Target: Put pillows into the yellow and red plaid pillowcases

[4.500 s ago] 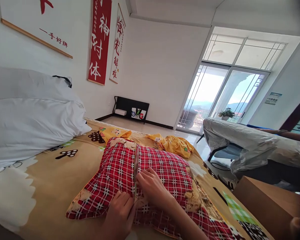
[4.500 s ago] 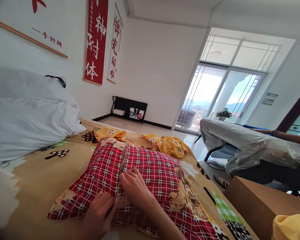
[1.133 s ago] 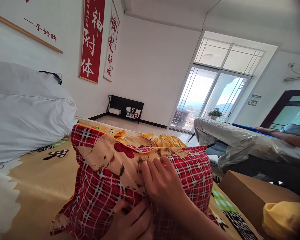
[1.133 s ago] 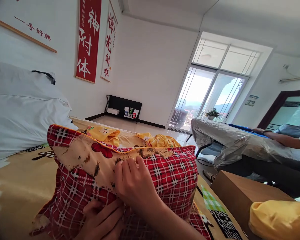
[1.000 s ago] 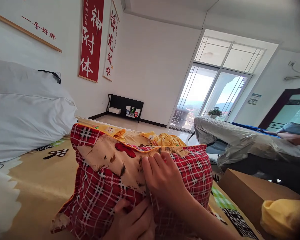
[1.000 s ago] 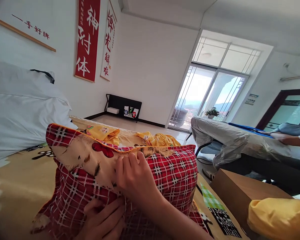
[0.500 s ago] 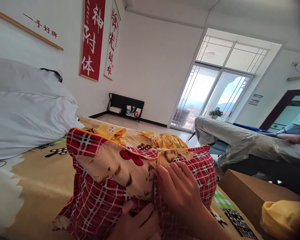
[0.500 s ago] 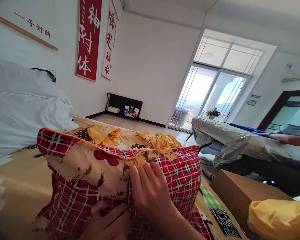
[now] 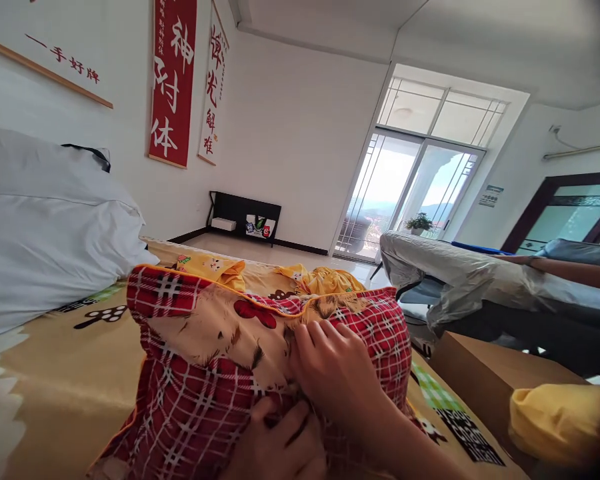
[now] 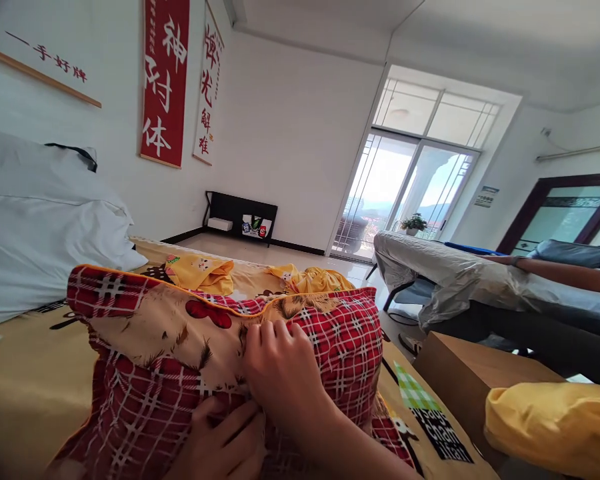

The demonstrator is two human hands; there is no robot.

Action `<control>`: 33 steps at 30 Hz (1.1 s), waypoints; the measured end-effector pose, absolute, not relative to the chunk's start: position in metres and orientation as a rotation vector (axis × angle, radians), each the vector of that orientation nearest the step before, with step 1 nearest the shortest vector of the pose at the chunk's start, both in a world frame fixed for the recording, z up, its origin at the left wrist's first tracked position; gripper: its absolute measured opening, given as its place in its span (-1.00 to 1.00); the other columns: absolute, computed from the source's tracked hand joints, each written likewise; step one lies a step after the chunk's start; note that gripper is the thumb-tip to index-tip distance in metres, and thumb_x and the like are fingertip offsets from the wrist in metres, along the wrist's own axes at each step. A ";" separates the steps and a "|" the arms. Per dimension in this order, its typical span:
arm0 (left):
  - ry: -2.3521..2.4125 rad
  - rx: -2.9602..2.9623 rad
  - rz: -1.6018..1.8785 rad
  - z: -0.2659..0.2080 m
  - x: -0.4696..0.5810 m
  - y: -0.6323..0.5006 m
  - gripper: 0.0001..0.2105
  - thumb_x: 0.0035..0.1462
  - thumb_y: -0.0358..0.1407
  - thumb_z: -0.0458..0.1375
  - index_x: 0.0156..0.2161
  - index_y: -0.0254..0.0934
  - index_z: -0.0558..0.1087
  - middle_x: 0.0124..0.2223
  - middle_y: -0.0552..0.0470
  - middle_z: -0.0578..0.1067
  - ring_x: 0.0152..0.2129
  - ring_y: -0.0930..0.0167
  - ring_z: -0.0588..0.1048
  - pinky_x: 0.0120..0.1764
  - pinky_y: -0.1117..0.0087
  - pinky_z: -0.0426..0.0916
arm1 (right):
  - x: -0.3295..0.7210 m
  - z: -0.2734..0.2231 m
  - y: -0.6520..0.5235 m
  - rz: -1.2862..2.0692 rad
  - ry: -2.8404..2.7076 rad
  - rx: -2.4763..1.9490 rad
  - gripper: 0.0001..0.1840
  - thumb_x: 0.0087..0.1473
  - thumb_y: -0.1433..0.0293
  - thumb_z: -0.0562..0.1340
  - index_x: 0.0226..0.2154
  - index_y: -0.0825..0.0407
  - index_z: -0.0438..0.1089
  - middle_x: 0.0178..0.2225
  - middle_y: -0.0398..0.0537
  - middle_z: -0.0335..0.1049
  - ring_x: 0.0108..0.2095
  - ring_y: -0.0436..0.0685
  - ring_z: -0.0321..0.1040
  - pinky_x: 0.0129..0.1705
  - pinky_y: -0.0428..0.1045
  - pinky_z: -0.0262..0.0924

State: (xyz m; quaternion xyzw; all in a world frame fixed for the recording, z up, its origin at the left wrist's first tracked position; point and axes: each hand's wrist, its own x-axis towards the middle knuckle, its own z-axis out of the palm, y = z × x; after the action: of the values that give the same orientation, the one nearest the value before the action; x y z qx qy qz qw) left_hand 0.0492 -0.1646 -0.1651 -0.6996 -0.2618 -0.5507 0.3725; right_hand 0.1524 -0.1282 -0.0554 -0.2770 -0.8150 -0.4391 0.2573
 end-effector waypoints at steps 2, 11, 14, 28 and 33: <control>-0.666 -1.806 -1.377 -0.164 0.048 -0.163 -0.70 0.26 -0.50 -0.02 -0.47 -0.28 0.42 -0.39 0.14 0.57 -0.30 0.46 0.50 -0.12 0.27 0.12 | 0.148 -0.052 -0.126 -1.240 -2.280 -0.788 -0.88 -0.02 0.55 0.20 -0.48 0.04 0.28 -0.54 -0.06 0.34 -0.52 0.13 0.28 -0.48 0.02 0.00; -0.712 -1.786 -1.387 -0.161 0.044 -0.156 -0.61 0.32 -0.48 -0.15 -0.48 -0.29 0.40 -0.41 0.10 0.57 -0.33 0.45 0.50 -0.22 0.28 0.10 | 0.134 -0.052 -0.119 -1.385 -2.280 -0.773 -0.88 -0.05 0.59 0.20 -0.52 0.08 0.30 -0.56 -0.02 0.33 -0.52 0.16 0.30 -0.54 0.02 0.06; -0.696 -1.760 -1.396 -0.163 0.045 -0.157 -0.66 0.27 -0.50 -0.08 -0.51 -0.29 0.38 -0.43 0.11 0.57 -0.34 0.43 0.50 -0.20 0.27 0.11 | 0.131 -0.057 -0.120 -1.393 -2.190 -0.749 -0.88 -0.06 0.60 0.17 -0.51 0.09 0.31 -0.56 -0.03 0.31 -0.53 0.14 0.26 -0.53 0.02 0.04; -1.097 -1.938 -1.607 -0.160 -0.017 -0.149 -0.83 0.25 -0.47 0.01 -0.20 -0.20 0.40 -0.10 -0.02 0.57 -0.13 0.38 0.52 -0.09 0.33 0.17 | 0.205 -0.075 -0.040 -1.046 -2.110 -0.898 -0.69 0.29 0.27 0.04 -0.12 0.09 0.40 -0.28 0.00 0.51 -0.26 0.12 0.39 -0.18 0.01 0.13; -1.528 -1.940 -1.284 -0.173 -0.068 -0.117 -0.58 0.30 -0.26 -0.06 0.24 -0.15 0.16 0.26 -0.10 0.30 0.11 0.28 0.37 0.05 0.24 0.17 | 0.290 -0.147 0.013 -0.775 -2.176 -1.428 -0.51 0.28 0.19 -0.01 0.13 0.08 0.26 0.01 0.13 0.43 0.02 0.27 0.34 0.01 0.15 0.17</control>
State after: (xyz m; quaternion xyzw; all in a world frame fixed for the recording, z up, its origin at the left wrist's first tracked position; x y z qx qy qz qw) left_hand -0.0680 -0.1168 -0.1734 -0.6860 -0.5401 -0.4538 0.1783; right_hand 0.2896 0.0129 -0.1466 -0.5139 -0.7832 -0.2790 0.2115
